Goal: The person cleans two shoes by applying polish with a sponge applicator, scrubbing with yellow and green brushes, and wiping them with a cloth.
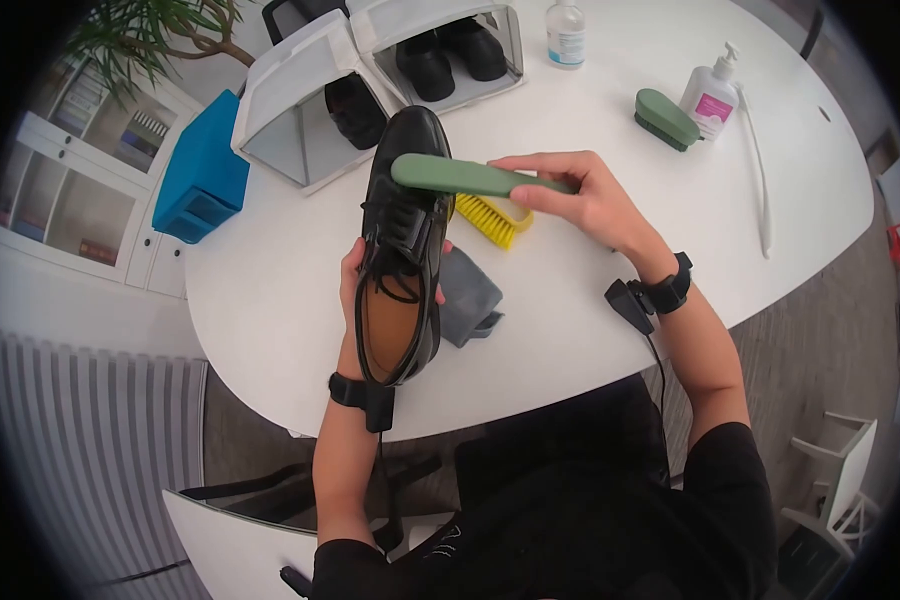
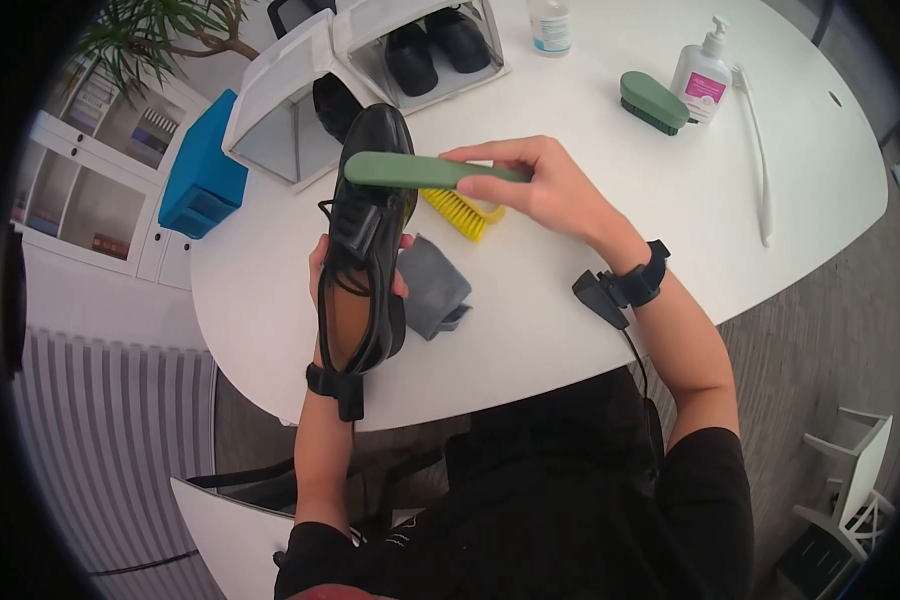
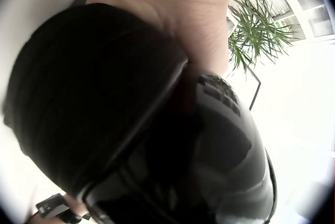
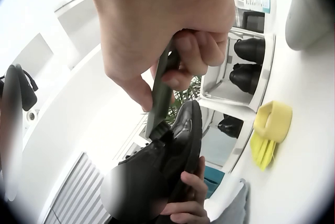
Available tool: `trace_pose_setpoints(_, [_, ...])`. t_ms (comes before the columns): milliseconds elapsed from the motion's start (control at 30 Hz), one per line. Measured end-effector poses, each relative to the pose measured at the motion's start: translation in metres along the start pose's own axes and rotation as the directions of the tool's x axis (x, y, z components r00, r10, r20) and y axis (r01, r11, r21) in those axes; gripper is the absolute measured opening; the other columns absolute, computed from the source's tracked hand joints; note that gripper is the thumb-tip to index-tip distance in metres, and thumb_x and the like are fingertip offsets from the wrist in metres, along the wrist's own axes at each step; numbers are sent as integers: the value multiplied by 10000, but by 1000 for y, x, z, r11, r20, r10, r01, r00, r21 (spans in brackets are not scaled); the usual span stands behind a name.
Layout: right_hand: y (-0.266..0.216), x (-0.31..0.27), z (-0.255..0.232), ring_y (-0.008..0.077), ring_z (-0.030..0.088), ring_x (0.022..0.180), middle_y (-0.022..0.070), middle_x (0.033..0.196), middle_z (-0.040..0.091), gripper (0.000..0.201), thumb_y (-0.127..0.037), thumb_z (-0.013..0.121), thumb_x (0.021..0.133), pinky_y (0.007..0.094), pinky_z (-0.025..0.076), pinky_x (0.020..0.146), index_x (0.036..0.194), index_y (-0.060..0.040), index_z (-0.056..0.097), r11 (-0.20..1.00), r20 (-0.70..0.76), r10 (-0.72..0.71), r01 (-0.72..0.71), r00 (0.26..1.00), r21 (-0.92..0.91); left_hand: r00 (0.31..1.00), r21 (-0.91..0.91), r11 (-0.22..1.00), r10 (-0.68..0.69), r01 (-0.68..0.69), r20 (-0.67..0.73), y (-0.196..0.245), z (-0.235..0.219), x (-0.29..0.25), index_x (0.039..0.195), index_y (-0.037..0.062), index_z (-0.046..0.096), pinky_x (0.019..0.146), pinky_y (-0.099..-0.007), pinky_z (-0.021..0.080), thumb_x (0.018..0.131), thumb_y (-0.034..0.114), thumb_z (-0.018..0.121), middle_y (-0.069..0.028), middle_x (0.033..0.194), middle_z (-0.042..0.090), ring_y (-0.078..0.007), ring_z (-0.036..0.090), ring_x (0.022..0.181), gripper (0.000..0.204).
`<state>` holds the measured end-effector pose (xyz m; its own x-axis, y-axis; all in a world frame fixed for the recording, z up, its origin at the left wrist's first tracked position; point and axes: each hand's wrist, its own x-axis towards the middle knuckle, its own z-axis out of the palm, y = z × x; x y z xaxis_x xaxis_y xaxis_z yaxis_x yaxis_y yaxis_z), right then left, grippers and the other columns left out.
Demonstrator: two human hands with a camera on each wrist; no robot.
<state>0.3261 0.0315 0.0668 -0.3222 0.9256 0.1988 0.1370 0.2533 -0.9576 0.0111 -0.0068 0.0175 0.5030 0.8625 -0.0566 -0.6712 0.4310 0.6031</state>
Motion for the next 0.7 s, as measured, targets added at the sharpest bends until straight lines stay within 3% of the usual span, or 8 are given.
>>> trace_pose_setpoints(100, [5, 1, 3, 61, 354, 650, -80, 668, 419, 382, -266, 775, 965, 285, 268, 611, 1305, -93, 777, 1000, 64, -16, 16, 998, 0, 999, 3, 1000, -6, 6, 49, 1, -1, -3, 1570, -88, 373, 635, -465, 618, 1087, 610, 300, -347, 1393, 550, -372, 717, 768, 852])
trace_pose_setpoints(200, [13, 5, 4, 69, 353, 654, -75, 675, 406, 380, -258, 773, 967, 285, 280, 612, 1311, -98, 773, 986, -30, -152, 153, 988, 72, 998, -9, 999, -41, 41, 39, -1, 3, -5, 1568, -87, 381, 616, -443, 615, 1078, 615, 321, -364, 1337, 574, -376, 723, 738, 858])
trace_pose_setpoints(267, [3, 4, -1, 71, 350, 658, -67, 677, 390, 377, -272, 765, 974, 287, 285, 610, 1310, -100, 771, 988, -230, -125, 100, 965, -114, 998, -23, 998, -67, 66, -13, -4, 2, -7, 1571, -81, 384, 562, -415, 625, 1071, 621, 330, -384, 1285, 601, -387, 739, 717, 863])
trace_pose_setpoints(367, [13, 10, -5, 75, 342, 653, -63, 672, 360, 397, -292, 734, 1003, 285, 281, 608, 1341, -83, 746, 997, -298, -69, 51, 952, -66, 996, 31, 996, -81, 80, 28, -5, -6, -7, 1581, -104, 342, 643, -455, 623, 1086, 593, 346, -392, 1344, 552, -408, 736, 742, 855])
trace_pose_setpoints(433, [17, 9, -3, 76, 338, 652, -61, 672, 347, 406, -298, 725, 1012, 287, 275, 606, 1354, -79, 737, 999, -311, -36, 38, 950, 0, 973, -77, 993, -68, 87, 223, -5, -7, -6, 1573, -112, 337, 764, -481, 605, 1104, 522, 426, -384, 1401, 511, -385, 717, 791, 794])
trace_pose_setpoints(533, [13, 6, 6, 71, 378, 654, -68, 672, 461, 417, -299, 720, 1021, 272, 315, 616, 1377, -81, 722, 998, -239, -47, 58, 970, 40, 985, -44, 999, -12, 19, 171, -4, -4, -12, 1543, -98, 388, 800, -492, 538, 1041, 445, 620, -319, 1412, 515, -320, 643, 801, 776])
trace_pose_setpoints(633, [21, 7, 26, 79, 565, 787, 33, 1004, 780, 422, -279, 730, 1013, 246, 485, 762, 1388, -84, 714, 959, -147, -277, 283, 949, 18, 985, -92, 995, 39, -24, 170, -3, -14, -13, 1583, -25, 390, 843, -469, 537, 1050, 436, 612, -288, 1447, 515, -293, 629, 813, 738])
trace_pose_setpoints(700, [17, -1, 28, 85, 588, 821, 52, 1044, 784, 417, -274, 733, 1011, 254, 498, 780, 1386, -90, 717, 971, -60, -238, 238, 969, -9, 985, -139, 990, 61, -39, 160, -3, -17, -13, 1595, 3, 393, 855, -460, 540, 1052, 436, 610, -274, 1457, 516, -286, 630, 826, 727])
